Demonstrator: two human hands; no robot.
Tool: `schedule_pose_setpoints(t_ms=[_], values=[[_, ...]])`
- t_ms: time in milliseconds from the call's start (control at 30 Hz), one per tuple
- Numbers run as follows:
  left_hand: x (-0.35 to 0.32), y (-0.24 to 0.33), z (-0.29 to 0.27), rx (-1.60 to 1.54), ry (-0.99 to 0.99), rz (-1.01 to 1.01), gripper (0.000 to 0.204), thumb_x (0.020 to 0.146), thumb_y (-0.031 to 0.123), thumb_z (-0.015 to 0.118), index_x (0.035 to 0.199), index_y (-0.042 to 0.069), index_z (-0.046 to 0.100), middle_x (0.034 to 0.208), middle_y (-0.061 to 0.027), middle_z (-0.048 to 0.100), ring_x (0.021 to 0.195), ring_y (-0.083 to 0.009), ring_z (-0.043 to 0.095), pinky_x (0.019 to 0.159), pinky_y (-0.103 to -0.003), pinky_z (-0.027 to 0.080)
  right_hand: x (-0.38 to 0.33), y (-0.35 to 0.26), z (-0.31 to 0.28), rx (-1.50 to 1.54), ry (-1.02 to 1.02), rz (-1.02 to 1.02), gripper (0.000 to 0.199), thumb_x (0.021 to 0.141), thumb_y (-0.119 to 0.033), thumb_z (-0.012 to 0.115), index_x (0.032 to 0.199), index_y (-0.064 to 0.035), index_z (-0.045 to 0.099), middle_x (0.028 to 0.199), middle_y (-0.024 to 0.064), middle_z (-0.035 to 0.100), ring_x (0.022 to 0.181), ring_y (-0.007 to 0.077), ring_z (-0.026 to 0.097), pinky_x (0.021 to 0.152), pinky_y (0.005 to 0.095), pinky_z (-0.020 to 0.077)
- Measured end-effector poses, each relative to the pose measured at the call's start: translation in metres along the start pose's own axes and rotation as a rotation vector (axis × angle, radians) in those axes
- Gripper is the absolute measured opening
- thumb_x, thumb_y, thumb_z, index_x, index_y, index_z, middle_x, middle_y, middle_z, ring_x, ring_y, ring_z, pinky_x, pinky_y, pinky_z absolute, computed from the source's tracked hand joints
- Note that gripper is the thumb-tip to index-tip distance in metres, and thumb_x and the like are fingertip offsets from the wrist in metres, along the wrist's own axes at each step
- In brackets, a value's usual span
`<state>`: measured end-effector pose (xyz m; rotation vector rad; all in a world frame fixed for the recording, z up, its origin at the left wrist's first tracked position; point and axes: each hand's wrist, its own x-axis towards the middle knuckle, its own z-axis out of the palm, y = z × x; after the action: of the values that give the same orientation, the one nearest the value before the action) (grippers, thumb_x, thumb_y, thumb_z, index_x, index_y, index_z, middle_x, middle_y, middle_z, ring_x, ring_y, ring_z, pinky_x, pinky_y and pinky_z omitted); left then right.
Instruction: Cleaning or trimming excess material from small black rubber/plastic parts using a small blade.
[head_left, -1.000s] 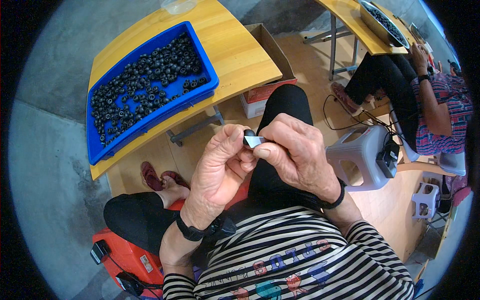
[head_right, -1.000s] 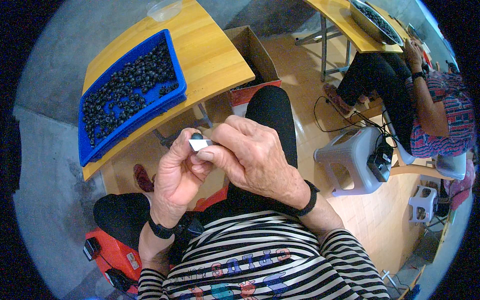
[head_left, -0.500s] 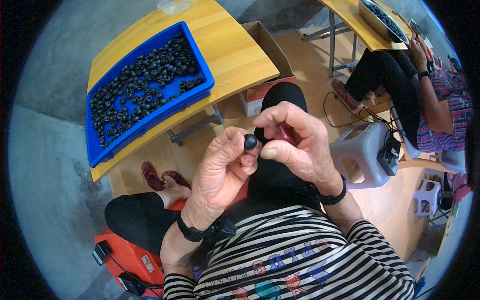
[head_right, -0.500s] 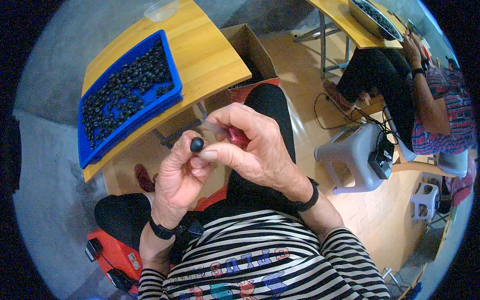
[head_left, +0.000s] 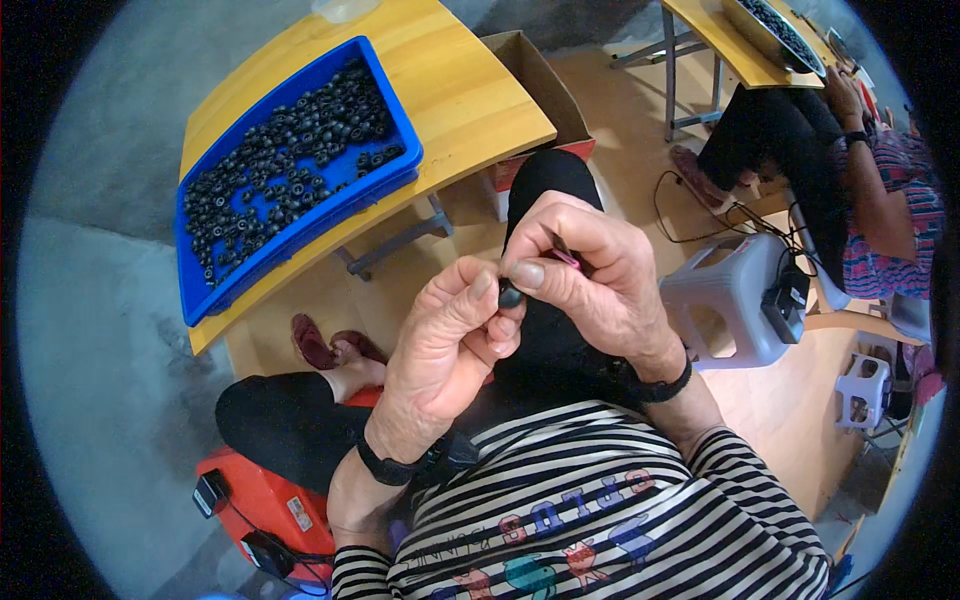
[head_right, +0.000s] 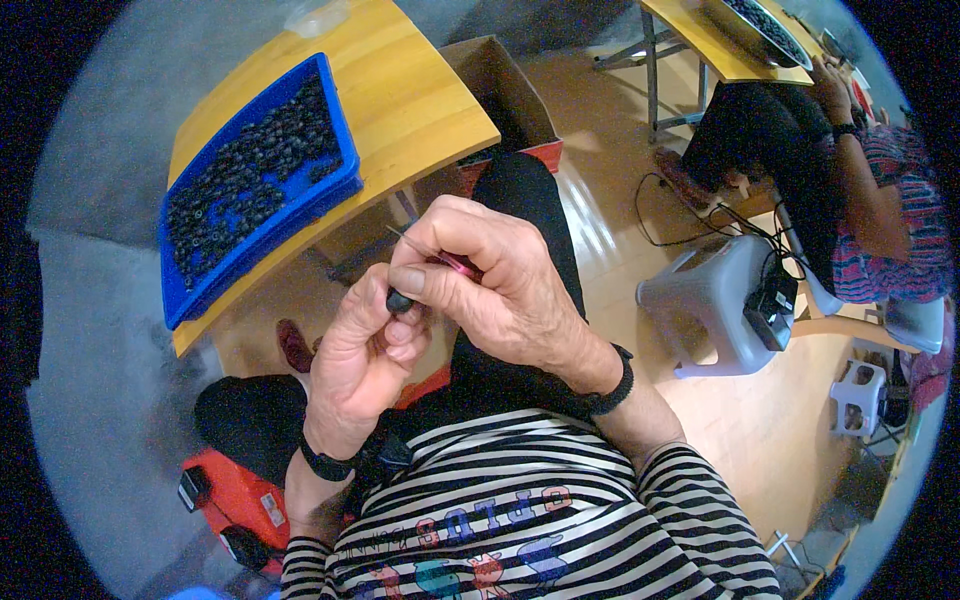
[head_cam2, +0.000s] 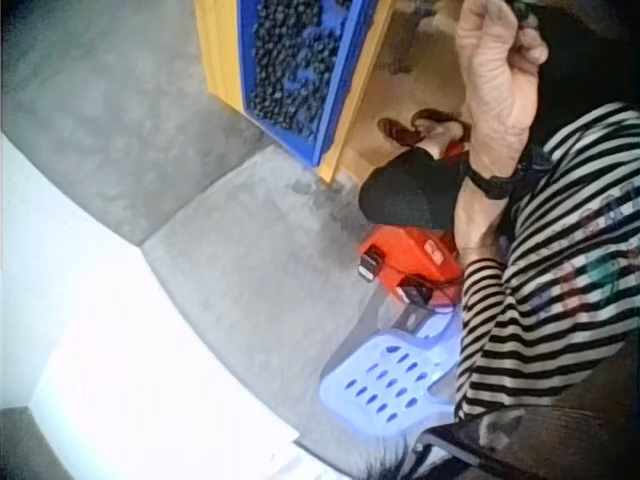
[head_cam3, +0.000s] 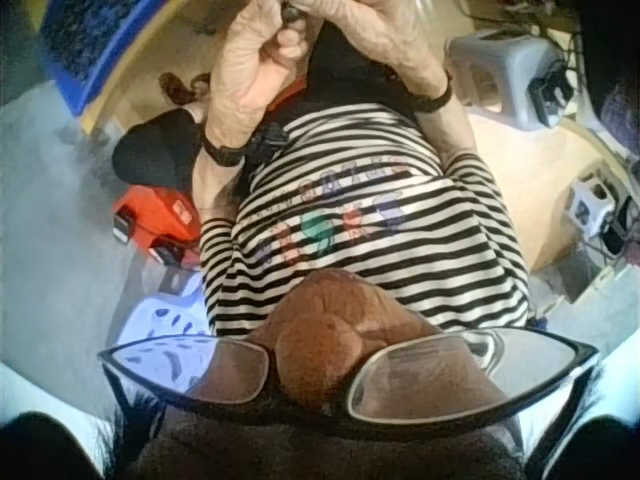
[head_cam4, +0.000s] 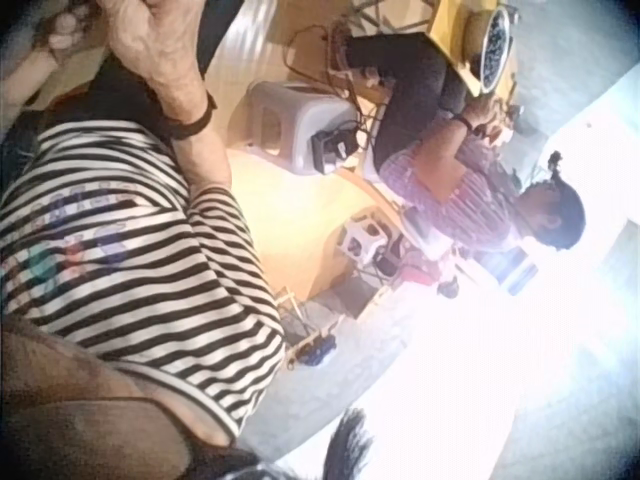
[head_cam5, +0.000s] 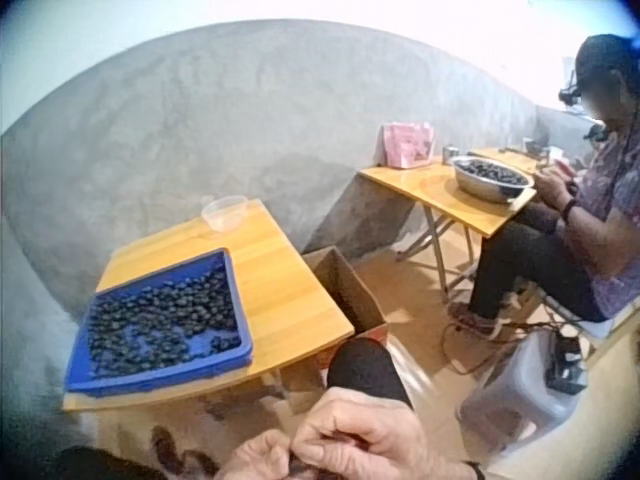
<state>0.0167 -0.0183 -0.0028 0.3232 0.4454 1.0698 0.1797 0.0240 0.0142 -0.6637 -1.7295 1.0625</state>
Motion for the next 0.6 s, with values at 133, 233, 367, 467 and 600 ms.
schedule_pose_setpoints(t_ms=[133,233,367,467,600], values=[[-0.009,0.006,0.011,0.016,-0.010,0.036,0.014,0.084,0.018,0.062,0.087,0.006,0.055,0.078,-0.0051,0.058,0.061,-0.0079,0.050,0.053,-0.021,0.039,-0.005,-0.011,-0.002,0.098,0.005,0.025,0.012,0.081,-0.012,0.060,0.081,-0.0006,0.058,0.071,0.0063,0.051,0.063,0.0146,0.048,0.055,0.0252,0.0373],[-0.012,0.011,0.015,0.042,-0.062,0.051,0.015,0.084,0.018,0.062,0.087,0.005,0.055,0.079,-0.0049,0.057,0.061,-0.0078,0.050,0.053,-0.021,0.039,-0.011,-0.016,-0.008,-0.024,-0.009,-0.101,0.026,0.085,-0.025,0.058,0.083,0.0005,0.057,0.072,0.0076,0.051,0.063,0.0160,0.048,0.055,0.0244,0.0363],[-0.020,0.011,0.025,0.057,-0.071,0.085,0.015,0.084,0.019,0.062,0.088,0.005,0.055,0.078,-0.0044,0.057,0.061,-0.0076,0.049,0.053,-0.020,0.039,-0.018,-0.032,-0.007,-0.203,-0.016,-0.230,0.043,0.084,-0.043,0.053,0.086,-0.0002,0.057,0.072,0.0099,0.051,0.063,0.0222,0.052,0.055,0.0296,0.0406],[-0.026,0.011,0.035,0.072,-0.058,0.101,0.015,0.085,0.019,0.061,0.087,0.005,0.055,0.077,-0.0038,0.057,0.062,-0.0075,0.050,0.053,-0.020,0.040,-0.020,-0.038,-0.006,-0.267,-0.011,-0.252,0.034,0.084,-0.035,0.056,0.084,-0.0010,0.056,0.072,0.0107,0.052,0.063,0.0257,0.053,0.056,0.0326,0.0429],[-0.033,0.015,0.042,0.036,-0.047,0.062,0.016,0.085,0.020,0.060,0.089,0.006,0.055,0.077,-0.0033,0.057,0.062,-0.0074,0.051,0.054,-0.020,0.041,-0.020,-0.046,-0.005,-0.304,-0.014,-0.282,0.025,0.081,-0.026,0.061,0.083,-0.0012,0.056,0.071,0.0105,0.052,0.062,0.0270,0.053,0.055,0.0332,0.0437]])
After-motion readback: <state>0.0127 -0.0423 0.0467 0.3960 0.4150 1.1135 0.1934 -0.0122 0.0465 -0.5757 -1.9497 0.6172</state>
